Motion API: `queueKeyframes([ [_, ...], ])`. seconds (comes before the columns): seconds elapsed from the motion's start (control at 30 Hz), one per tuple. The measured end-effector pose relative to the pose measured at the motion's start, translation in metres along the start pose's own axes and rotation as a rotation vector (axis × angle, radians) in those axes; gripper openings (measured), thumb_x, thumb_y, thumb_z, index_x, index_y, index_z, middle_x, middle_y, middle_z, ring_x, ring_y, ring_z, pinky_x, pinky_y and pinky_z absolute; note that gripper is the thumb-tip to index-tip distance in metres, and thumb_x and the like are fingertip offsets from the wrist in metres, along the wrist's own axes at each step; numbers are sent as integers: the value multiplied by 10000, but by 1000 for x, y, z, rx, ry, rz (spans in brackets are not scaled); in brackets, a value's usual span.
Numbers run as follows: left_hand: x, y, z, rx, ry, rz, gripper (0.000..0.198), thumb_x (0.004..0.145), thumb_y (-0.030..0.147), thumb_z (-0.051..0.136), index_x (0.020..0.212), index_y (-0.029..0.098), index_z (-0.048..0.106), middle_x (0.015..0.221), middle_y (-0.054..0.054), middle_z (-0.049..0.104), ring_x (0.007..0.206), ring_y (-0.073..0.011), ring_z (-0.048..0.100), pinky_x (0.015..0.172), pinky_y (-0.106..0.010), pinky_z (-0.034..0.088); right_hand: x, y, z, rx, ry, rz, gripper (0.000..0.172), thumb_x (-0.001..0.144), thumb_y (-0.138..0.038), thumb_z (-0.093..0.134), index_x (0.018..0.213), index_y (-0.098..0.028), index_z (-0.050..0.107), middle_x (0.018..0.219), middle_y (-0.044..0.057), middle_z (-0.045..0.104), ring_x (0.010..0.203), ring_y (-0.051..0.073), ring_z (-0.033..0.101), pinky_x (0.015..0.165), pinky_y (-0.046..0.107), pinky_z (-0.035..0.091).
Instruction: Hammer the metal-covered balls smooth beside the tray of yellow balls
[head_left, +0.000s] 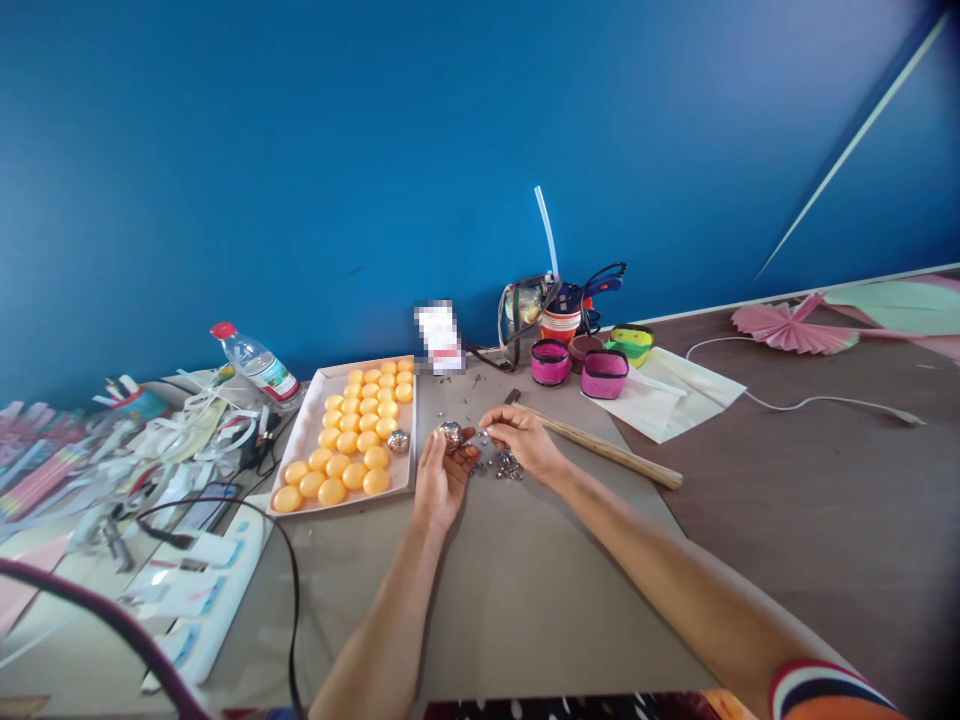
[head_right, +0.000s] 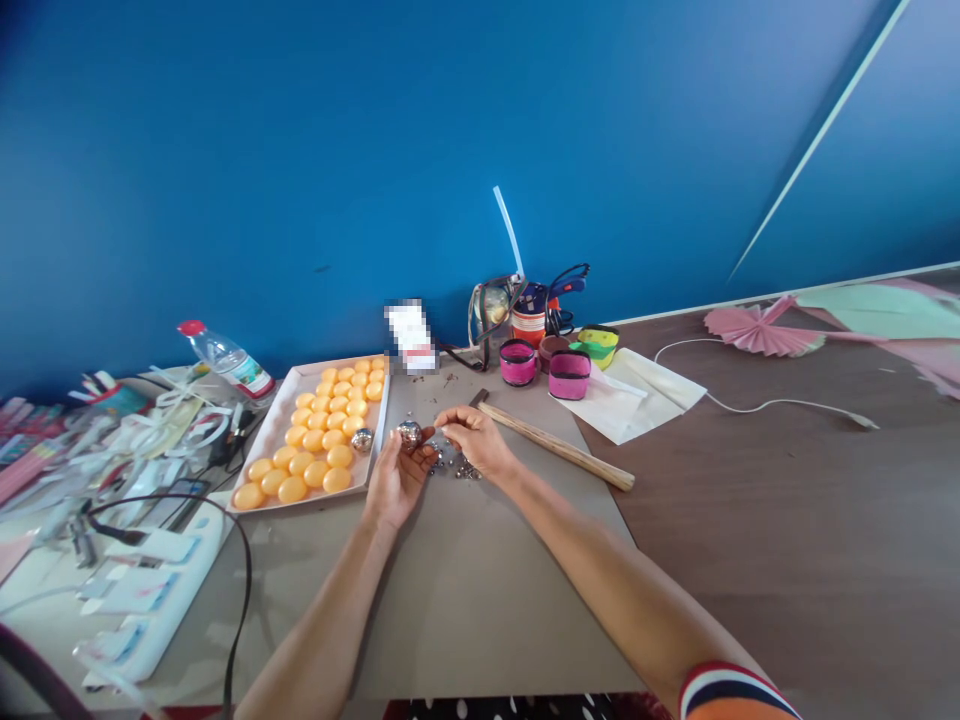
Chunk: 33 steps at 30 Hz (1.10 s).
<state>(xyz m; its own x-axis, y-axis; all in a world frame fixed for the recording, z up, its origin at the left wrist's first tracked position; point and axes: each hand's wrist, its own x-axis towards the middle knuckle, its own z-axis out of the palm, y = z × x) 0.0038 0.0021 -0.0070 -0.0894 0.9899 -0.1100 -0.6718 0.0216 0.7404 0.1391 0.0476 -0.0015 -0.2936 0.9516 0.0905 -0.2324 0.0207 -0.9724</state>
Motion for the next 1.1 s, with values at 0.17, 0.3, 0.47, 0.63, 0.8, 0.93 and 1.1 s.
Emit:
queueKeyframes([
  [0.17, -1, 2, 0, 17, -11, -2, 328, 761, 355, 621, 1041, 206, 539, 886, -69, 678, 645, -132, 627, 691, -293, 489, 1, 3, 0, 93, -21, 0, 154, 663, -295, 582, 749, -169, 596, 560, -53, 533, 491, 75, 465, 519, 220, 354],
  [0.3, -2, 3, 0, 28, -29, -1, 338, 786, 348, 591, 1093, 231, 511, 908, -61, 672, 682, -134, 635, 714, -293, 483, 2, 8, 1, 219, -58, 20, 195, 682, -325, 611, 793, -171, 568, 674, -24, 595, 535, 91, 538, 580, 248, 412],
  [0.47, -2, 2, -1, 31, -50, -8, 311, 800, 338, 573, 1082, 217, 519, 930, -68, 669, 708, -139, 636, 739, -304, 481, 0, 6, 5, 220, -57, 19, 210, 664, -317, 640, 771, -176, 528, 641, -38, 582, 520, 86, 523, 572, 239, 403],
  [0.63, -2, 2, 0, 31, -40, -3, 307, 771, 351, 608, 1044, 224, 549, 905, -53, 670, 681, -139, 628, 729, -311, 483, -2, 3, 9, 81, -44, 1, 176, 655, -306, 633, 683, -170, 524, 585, -59, 520, 521, 67, 461, 559, 215, 377],
  [0.8, -1, 0, 2, 27, -41, 20, 310, 762, 347, 618, 1045, 234, 559, 829, -23, 656, 647, -137, 607, 677, -306, 482, -5, 7, 14, -76, -62, -16, 94, 681, -264, 569, 696, -172, 553, 567, -55, 512, 521, 78, 459, 539, 213, 378],
  [0.93, -2, -1, 2, 34, -15, 24, 316, 750, 338, 633, 1039, 228, 571, 823, -14, 641, 645, -124, 593, 666, -286, 479, -9, 6, 17, -149, -56, -44, 64, 699, -233, 513, 709, -183, 553, 605, -45, 521, 540, 85, 469, 550, 216, 402],
  [1.1, -5, -3, 5, 18, 0, 26, 290, 747, 304, 643, 1019, 222, 586, 842, -6, 630, 691, -109, 585, 670, -250, 473, -11, 4, 19, -207, -71, -132, 81, 718, -229, 501, 687, -179, 558, 743, -17, 503, 605, 86, 484, 597, 226, 427],
])
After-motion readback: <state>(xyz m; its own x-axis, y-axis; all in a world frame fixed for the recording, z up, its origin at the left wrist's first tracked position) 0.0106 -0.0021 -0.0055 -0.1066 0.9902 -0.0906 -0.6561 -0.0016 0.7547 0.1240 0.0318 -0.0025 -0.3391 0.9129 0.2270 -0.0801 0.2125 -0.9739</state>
